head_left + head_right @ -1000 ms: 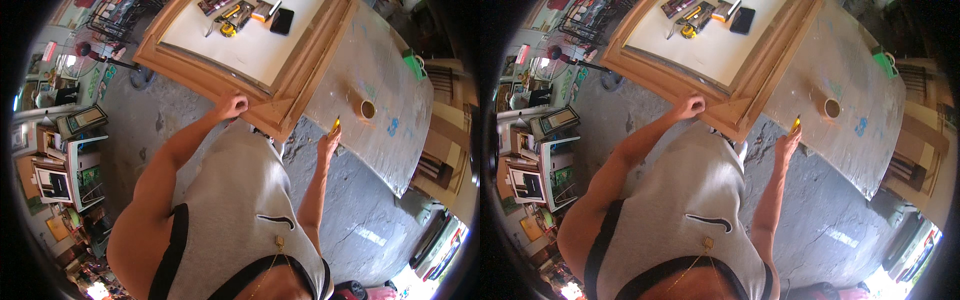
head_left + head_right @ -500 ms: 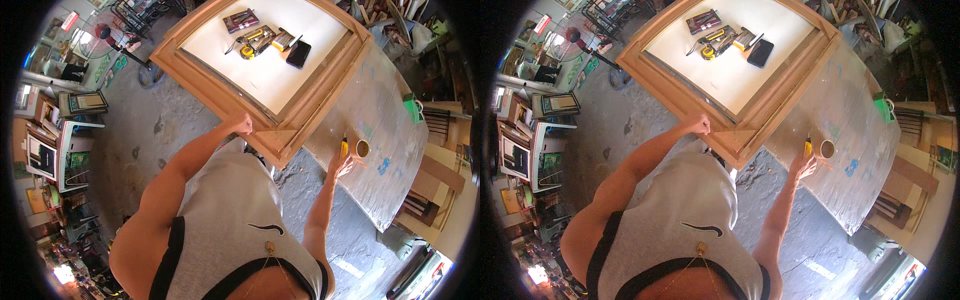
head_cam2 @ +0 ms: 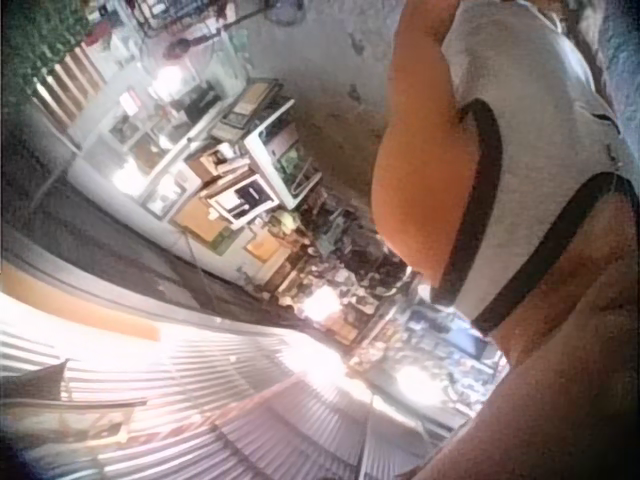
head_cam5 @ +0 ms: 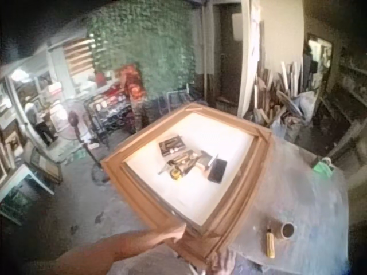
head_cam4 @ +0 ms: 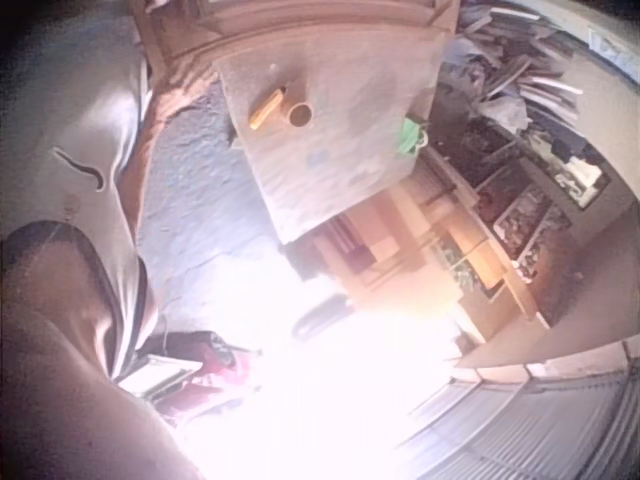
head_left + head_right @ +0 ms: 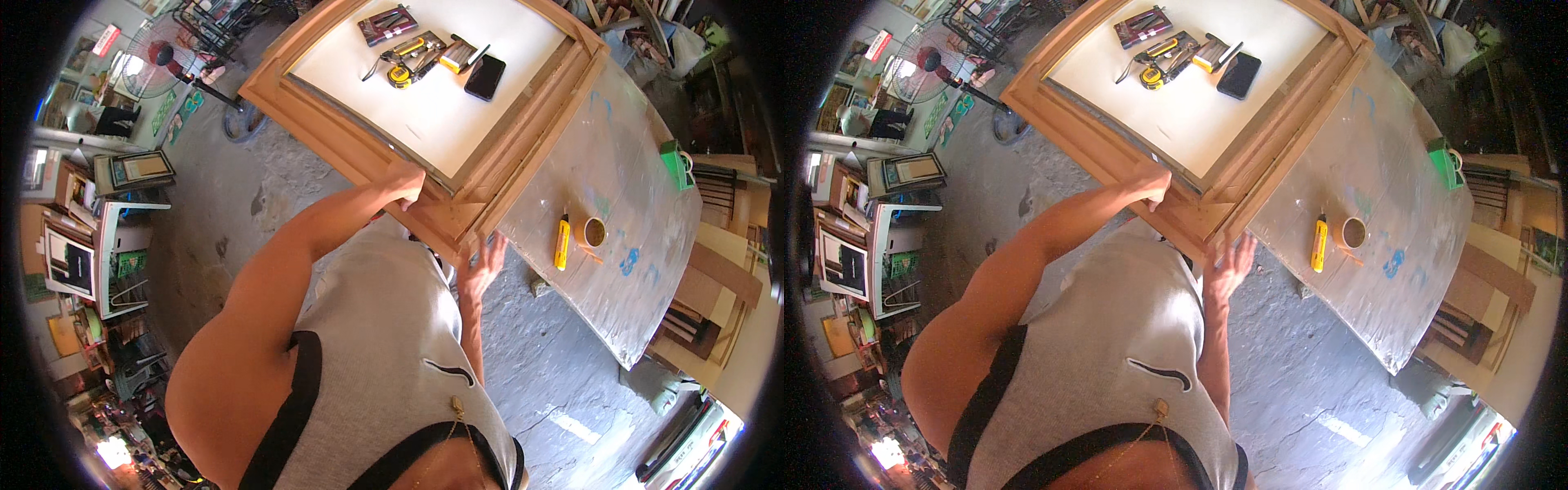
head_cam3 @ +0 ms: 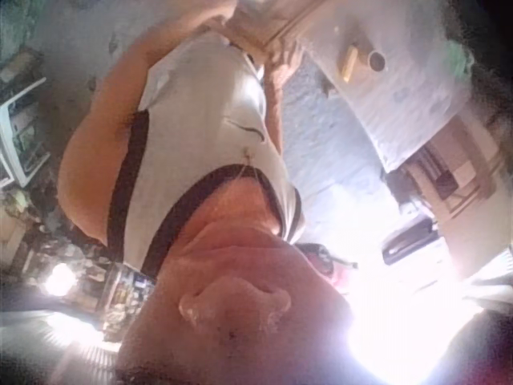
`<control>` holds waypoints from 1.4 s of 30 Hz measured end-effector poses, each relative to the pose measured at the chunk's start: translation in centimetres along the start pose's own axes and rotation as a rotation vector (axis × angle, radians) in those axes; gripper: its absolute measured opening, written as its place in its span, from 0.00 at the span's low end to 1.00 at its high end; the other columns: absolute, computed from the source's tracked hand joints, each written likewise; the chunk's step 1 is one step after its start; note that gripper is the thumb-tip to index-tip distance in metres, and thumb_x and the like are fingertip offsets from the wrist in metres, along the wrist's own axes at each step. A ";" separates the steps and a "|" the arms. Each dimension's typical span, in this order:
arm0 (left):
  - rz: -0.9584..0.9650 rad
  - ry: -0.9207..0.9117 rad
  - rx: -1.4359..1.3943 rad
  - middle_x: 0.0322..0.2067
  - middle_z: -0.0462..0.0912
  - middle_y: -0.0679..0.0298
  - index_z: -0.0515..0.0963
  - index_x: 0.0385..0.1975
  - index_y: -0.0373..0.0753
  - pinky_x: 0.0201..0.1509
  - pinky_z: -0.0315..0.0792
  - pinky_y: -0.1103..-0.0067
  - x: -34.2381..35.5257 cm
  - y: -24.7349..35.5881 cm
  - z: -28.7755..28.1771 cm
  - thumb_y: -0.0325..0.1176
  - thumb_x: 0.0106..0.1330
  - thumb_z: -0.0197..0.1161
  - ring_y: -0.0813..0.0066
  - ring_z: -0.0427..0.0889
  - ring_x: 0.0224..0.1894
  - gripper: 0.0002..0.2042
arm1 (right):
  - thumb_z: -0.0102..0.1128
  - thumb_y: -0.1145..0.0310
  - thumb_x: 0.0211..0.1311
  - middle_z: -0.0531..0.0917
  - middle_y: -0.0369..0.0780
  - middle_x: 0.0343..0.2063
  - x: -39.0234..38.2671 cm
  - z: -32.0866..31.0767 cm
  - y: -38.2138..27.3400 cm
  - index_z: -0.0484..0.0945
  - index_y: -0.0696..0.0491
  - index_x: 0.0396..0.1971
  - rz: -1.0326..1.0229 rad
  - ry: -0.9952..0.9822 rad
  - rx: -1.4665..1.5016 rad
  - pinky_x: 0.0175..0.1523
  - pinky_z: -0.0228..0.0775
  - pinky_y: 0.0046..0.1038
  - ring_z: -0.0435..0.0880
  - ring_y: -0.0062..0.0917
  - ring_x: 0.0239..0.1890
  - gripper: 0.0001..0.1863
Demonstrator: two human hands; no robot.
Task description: The person trims excess wood from the corners of a wooden frame using a utility knife. They repeatedly reposition the frame and scrape away small pieces of wood to refine the edges.
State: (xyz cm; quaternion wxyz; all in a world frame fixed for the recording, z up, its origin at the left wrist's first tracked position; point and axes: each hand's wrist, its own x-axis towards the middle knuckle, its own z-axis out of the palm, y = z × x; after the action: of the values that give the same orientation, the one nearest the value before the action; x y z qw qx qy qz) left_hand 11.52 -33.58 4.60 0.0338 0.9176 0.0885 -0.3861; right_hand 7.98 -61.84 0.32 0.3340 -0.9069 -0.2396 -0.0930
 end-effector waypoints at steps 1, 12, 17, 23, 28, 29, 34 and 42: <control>-0.018 -0.047 -0.101 0.27 0.87 0.56 0.86 0.26 0.37 0.34 0.79 0.70 -0.2 0.0 0.1 0.36 0.36 0.80 0.67 0.87 0.33 0.16 | 0.65 0.62 0.61 0.69 0.50 0.65 0.3 0.2 -1.0 0.76 0.52 0.58 -0.052 -0.058 -0.002 0.71 0.50 0.52 0.60 0.49 0.71 0.25; 0.289 0.553 -0.910 0.21 0.82 0.63 0.83 0.29 0.41 0.30 0.75 0.76 -2.1 -2.8 10.5 0.31 0.53 0.68 0.73 0.82 0.26 0.05 | 0.59 0.56 0.64 0.66 0.45 0.68 2.2 1.9 -2.8 0.70 0.55 0.63 -0.273 -0.486 -0.072 0.73 0.46 0.55 0.59 0.40 0.73 0.30; 0.234 0.626 -0.960 0.22 0.84 0.63 0.84 0.27 0.44 0.27 0.75 0.75 -5.8 -1.5 12.5 0.38 0.55 0.69 0.71 0.84 0.24 0.07 | 0.63 0.59 0.62 0.71 0.43 0.64 1.3 -1.1 -4.4 0.76 0.53 0.57 -0.149 -0.594 -0.070 0.73 0.47 0.55 0.64 0.37 0.71 0.25; 0.120 0.144 -1.050 0.21 0.82 0.59 0.84 0.28 0.38 0.34 0.72 0.73 -8.3 1.2 12.7 0.54 0.62 0.65 0.69 0.81 0.26 0.21 | 0.68 0.68 0.58 0.85 0.44 0.46 8.3 -3.6 -0.5 0.83 0.55 0.42 0.120 -0.378 0.084 0.64 0.66 0.43 0.80 0.38 0.56 0.13; -0.382 0.059 -2.009 0.45 0.82 0.62 0.75 0.55 0.36 0.50 0.72 0.73 -9.4 3.8 13.5 0.53 0.72 0.54 0.69 0.78 0.48 0.26 | 0.69 0.65 0.58 0.86 0.45 0.41 23.5 -1.3 8.2 0.84 0.56 0.41 0.264 -0.183 0.137 0.50 0.76 0.34 0.85 0.35 0.47 0.14; -0.377 0.207 -2.076 0.52 0.77 0.61 0.71 0.60 0.37 0.57 0.69 0.70 -9.1 4.6 13.5 0.53 0.73 0.51 0.66 0.74 0.55 0.27 | 0.68 0.64 0.58 0.86 0.45 0.41 27.2 0.0 10.4 0.84 0.56 0.41 0.281 -0.160 0.147 0.50 0.76 0.34 0.85 0.35 0.47 0.15; -0.642 0.801 -2.303 0.62 0.69 0.59 0.65 0.66 0.37 0.68 0.61 0.68 -5.5 9.6 12.3 0.54 0.76 0.45 0.66 0.68 0.63 0.30 | 0.70 0.54 0.55 0.79 0.49 0.54 44.6 7.1 19.2 0.76 0.54 0.56 0.265 -0.063 -0.048 0.57 0.72 0.37 0.80 0.38 0.54 0.30; -1.032 1.032 -2.385 0.62 0.71 0.58 0.64 0.66 0.31 0.68 0.61 0.70 -4.0 10.2 8.3 0.53 0.75 0.51 0.63 0.70 0.62 0.31 | 0.72 0.47 0.49 0.74 0.51 0.59 61.0 11.1 23.2 0.62 0.56 0.66 0.647 -0.040 0.088 0.63 0.69 0.36 0.76 0.43 0.59 0.48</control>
State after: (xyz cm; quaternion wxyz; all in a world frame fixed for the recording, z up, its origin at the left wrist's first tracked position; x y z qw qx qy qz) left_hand 4.89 -45.20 1.64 0.6043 0.2376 0.6856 0.3293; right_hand 72.57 -47.27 -1.11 0.3805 -0.9223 0.0505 0.0461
